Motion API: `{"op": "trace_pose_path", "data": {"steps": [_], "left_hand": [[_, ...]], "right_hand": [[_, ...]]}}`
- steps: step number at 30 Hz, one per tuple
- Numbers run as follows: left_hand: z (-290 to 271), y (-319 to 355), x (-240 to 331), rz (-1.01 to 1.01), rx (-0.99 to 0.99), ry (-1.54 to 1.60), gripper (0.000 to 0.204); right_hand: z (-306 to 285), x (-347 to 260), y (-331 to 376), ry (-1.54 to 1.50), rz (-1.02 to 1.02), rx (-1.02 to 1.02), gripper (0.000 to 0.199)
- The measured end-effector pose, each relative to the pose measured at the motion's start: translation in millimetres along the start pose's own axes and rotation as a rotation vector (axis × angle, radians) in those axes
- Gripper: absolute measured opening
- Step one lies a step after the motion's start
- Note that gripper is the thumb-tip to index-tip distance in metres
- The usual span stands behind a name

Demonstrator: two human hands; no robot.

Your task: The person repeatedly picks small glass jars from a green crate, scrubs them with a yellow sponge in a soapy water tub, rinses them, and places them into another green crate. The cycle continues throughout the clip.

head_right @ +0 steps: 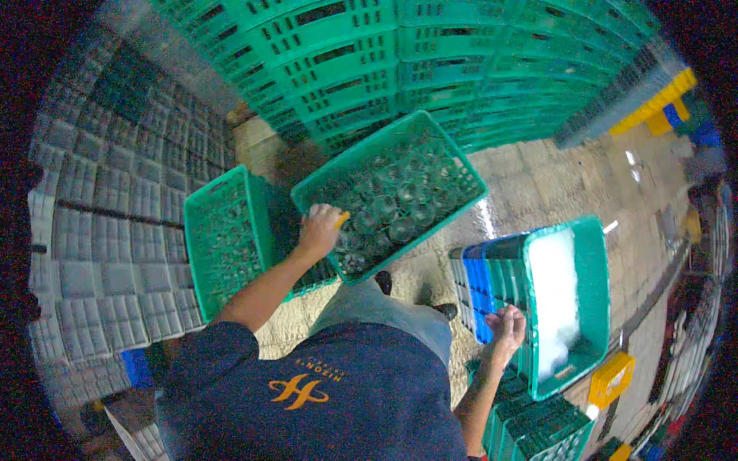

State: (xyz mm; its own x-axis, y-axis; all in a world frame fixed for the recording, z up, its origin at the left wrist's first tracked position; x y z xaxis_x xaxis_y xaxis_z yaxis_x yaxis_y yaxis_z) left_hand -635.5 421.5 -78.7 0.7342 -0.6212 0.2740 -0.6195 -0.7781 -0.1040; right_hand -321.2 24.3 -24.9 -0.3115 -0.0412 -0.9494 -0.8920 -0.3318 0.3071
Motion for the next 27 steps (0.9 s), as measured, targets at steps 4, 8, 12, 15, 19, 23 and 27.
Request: {"op": "trace_pose_path", "data": {"steps": [4, 8, 12, 15, 19, 23, 27], "left_hand": [[53, -8, -20, -0.042, -0.408, -0.005, 0.017], [53, -20, -38, 0.158, -0.322, 0.254, 0.032], [47, -21, -56, 0.311, -0.575, -0.125, 0.025], [43, -26, -56, 0.239, -0.445, -0.22, 0.015], [45, -33, -61, 0.199, -0.362, -0.181, 0.02], [9, -55, -78, -0.043, -0.353, 0.162, 0.031], [-81, -78, -42, -0.056, -0.242, 0.211, 0.036]], "right_hand": [[-7, 1, -1, 0.02, -0.023, 0.012, 0.021], [12, 8, -12, 0.227, 0.012, 0.009, 0.025], [77, 19, -25, 0.214, 0.021, -0.187, 0.022], [130, 15, -30, 0.07, -0.038, -0.368, 0.02], [182, 10, -25, 0.298, -0.163, -0.578, 0.026], [197, 0, -19, 0.463, -0.399, -0.652, 0.036], [196, 4, -11, 0.22, 0.098, -0.833, 0.061]]}}
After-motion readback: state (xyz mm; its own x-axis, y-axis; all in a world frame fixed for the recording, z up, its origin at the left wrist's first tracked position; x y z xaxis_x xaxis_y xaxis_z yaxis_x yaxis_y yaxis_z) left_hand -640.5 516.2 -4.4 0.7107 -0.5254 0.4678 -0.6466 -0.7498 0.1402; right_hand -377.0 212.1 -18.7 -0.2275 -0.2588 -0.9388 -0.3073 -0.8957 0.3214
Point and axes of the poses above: each hand's wrist, its own y-axis away from the middle knuckle, its own z-axis out of the palm, x = y × z, the point moved 4 cm from there along -y, towards the middle knuckle, and after that the axes turned 1 degree about -x, right-handed, at the moved point
